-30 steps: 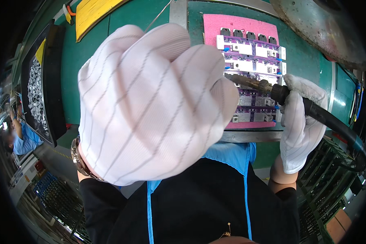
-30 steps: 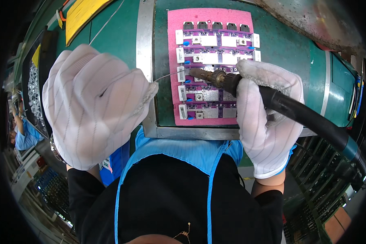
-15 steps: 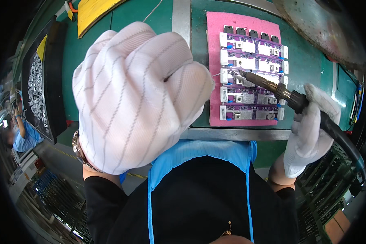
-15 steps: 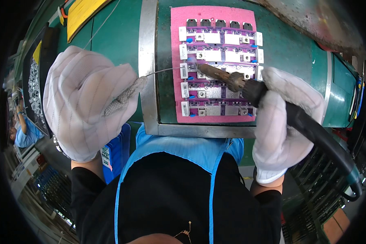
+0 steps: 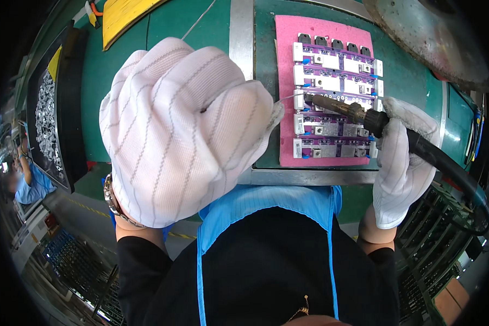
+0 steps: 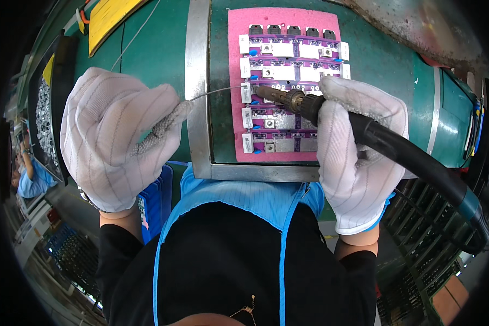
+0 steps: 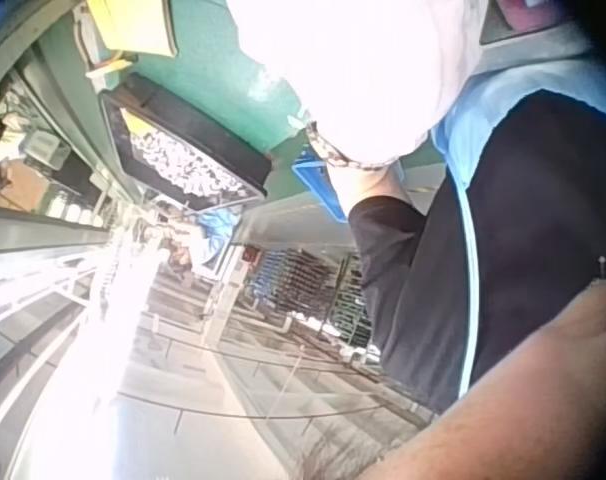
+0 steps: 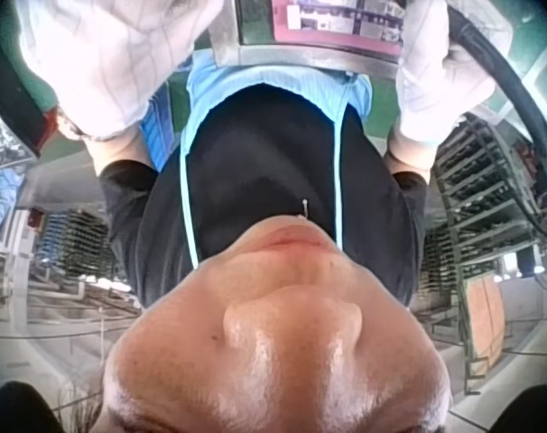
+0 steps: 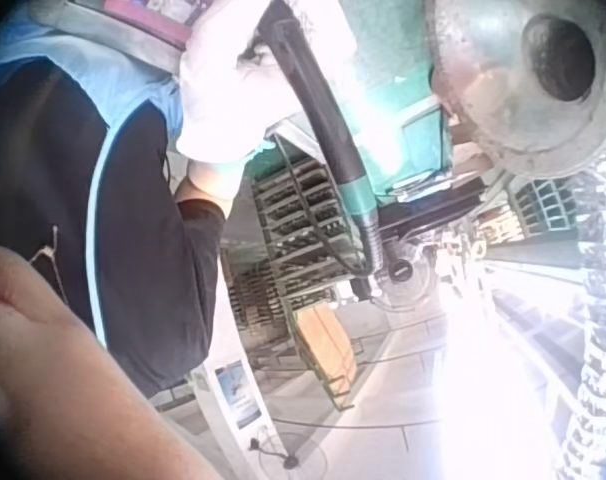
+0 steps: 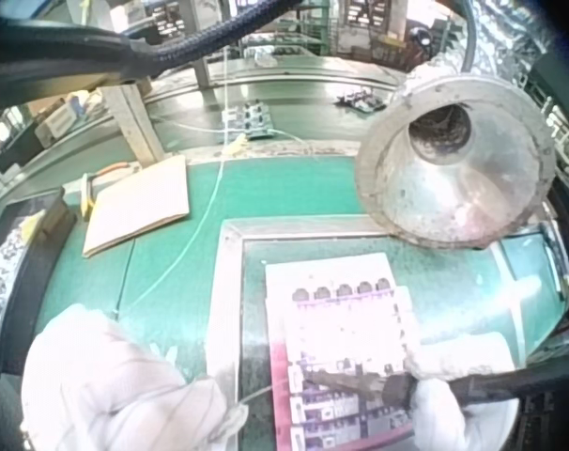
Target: The person solders electronic components onto circuit boards using a soldering iron and solder wire.
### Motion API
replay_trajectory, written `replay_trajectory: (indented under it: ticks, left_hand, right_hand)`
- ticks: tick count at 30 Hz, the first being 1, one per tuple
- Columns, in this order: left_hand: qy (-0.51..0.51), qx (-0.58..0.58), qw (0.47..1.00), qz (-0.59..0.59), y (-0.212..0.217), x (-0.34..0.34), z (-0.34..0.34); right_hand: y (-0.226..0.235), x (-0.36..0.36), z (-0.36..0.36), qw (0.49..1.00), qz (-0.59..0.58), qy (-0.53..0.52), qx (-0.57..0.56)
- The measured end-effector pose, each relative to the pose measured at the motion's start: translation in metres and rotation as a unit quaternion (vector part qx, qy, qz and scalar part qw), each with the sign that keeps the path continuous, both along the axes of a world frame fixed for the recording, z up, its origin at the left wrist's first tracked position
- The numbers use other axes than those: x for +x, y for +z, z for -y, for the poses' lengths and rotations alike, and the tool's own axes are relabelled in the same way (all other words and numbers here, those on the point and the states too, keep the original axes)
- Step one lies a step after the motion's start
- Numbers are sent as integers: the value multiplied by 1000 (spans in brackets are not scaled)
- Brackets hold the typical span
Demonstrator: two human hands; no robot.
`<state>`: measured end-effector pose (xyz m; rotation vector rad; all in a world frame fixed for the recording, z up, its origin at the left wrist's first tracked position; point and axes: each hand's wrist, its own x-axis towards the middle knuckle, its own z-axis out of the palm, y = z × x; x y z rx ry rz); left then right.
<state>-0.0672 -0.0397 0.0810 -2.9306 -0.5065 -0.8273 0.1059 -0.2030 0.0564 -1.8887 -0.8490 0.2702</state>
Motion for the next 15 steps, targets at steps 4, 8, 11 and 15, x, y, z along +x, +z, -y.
replay_trajectory:
  ticks: [4,8,11,15]
  left_hand:
    - [1,-20,1000,17,-5,-3,-3]
    - [14,-21,1000,6,-4,-2,-4]
    - [19,-34,999,1,-5,-3,-6]
    - [-6,-51,999,2,2,4,-4]
  right_hand:
    - [3,-1,-5,999,33,7,-10]
    - [9,-2,-12,1000,14,20,4]
    - [11,1,-11,1000,-1,-10,15]
    - [19,7,0,993,-16,-108,51]
